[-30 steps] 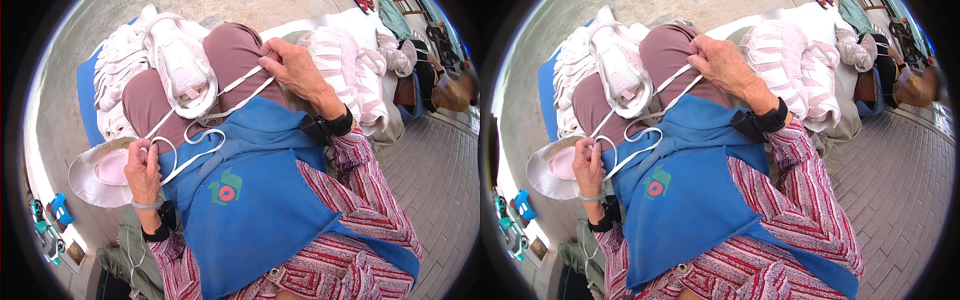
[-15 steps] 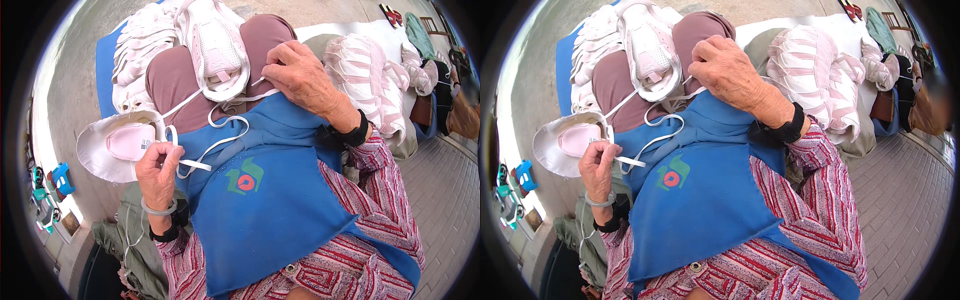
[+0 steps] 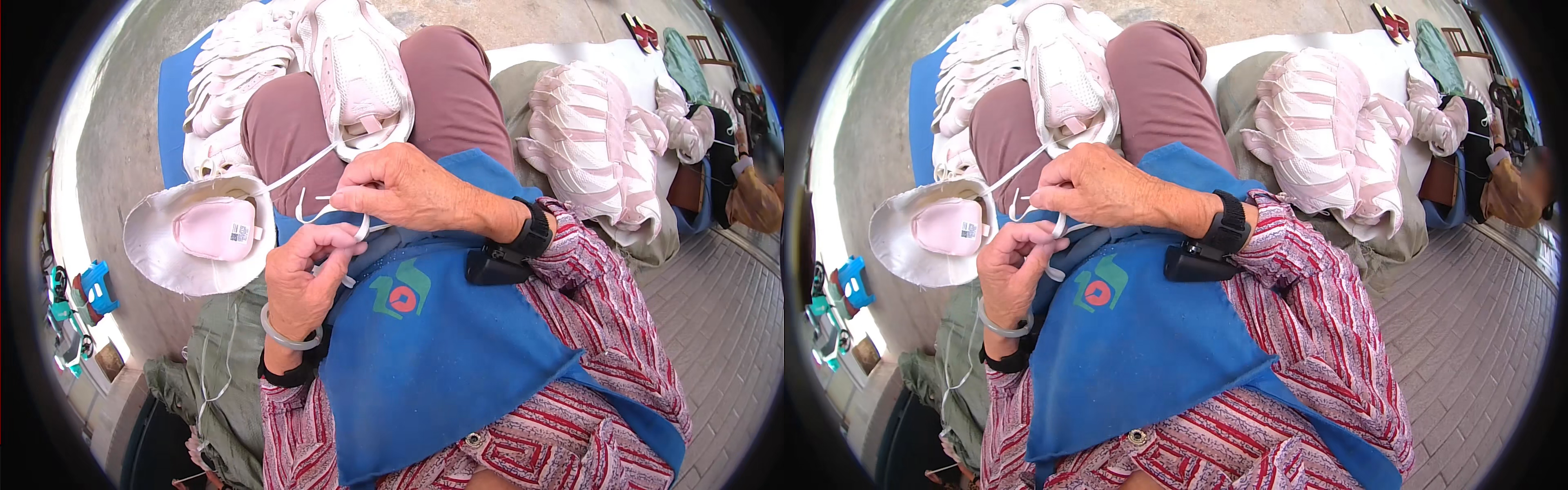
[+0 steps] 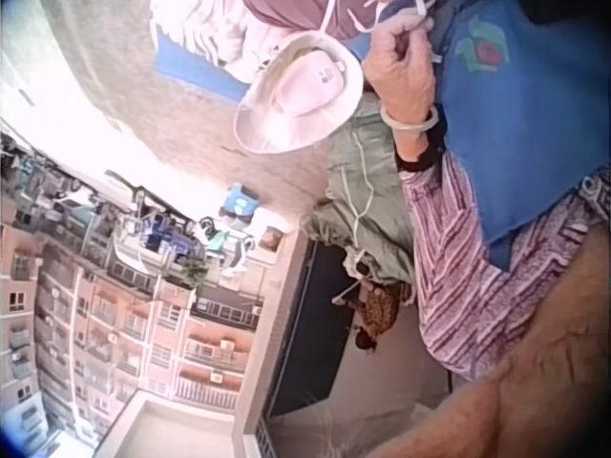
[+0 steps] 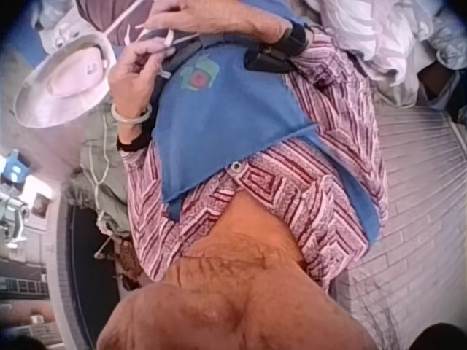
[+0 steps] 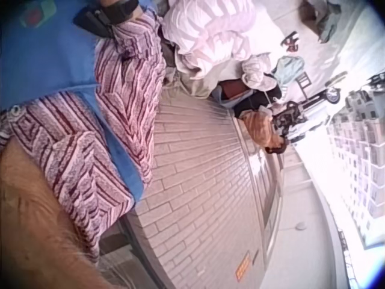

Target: The recorder is lacing several pairs of white athletic shoes while sitting in a workspace.

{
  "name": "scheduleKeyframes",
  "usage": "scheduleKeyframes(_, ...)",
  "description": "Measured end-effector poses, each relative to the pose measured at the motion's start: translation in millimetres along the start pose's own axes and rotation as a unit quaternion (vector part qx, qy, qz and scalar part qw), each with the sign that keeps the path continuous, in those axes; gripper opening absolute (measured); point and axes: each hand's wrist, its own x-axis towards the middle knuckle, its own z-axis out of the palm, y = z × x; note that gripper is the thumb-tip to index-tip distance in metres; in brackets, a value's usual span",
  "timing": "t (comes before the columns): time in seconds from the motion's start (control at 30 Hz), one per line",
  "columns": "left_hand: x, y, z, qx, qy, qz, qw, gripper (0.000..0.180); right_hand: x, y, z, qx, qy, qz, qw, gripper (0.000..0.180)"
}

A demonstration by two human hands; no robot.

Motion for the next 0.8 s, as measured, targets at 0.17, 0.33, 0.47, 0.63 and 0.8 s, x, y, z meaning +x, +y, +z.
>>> scheduleKeyframes(0.17, 18.8, 4.0, -17.4, -0.291, -0.044, -0.186, 0.938, 0.032, -1.4, -12.8, 0.7, -0.051, 0.032, -0.061, 0.996, 0.021)
scheduleKeyframes(0.33, 34.3, 14.2, -9.6, -0.314, 0.017, -0.14, 0.939, 0.031, 2.6, -11.3, 8.8, -0.098, 0.013, -0.148, 0.984, 0.021)
scheduleKeyframes(0.47, 37.8, -0.3, -19.0, -0.314, -0.025, -0.126, 0.941, 0.022, 5.0, -9.8, 4.2, -0.141, -0.001, -0.172, 0.975, 0.017)
scheduleKeyframes(0.63, 48.2, 23.7, -9.2, -0.3, 0.05, -0.115, 0.946, 0.021, 6.9, -9.6, -15.4, -0.118, 0.086, -0.193, 0.97, 0.015)
scheduleKeyframes(0.8, 50.2, 45.0, -56.7, -0.257, 0.061, 0.075, 0.962, 0.025, 30.3, -20.4, -71.2, -0.217, 0.276, -0.12, 0.928, 0.019)
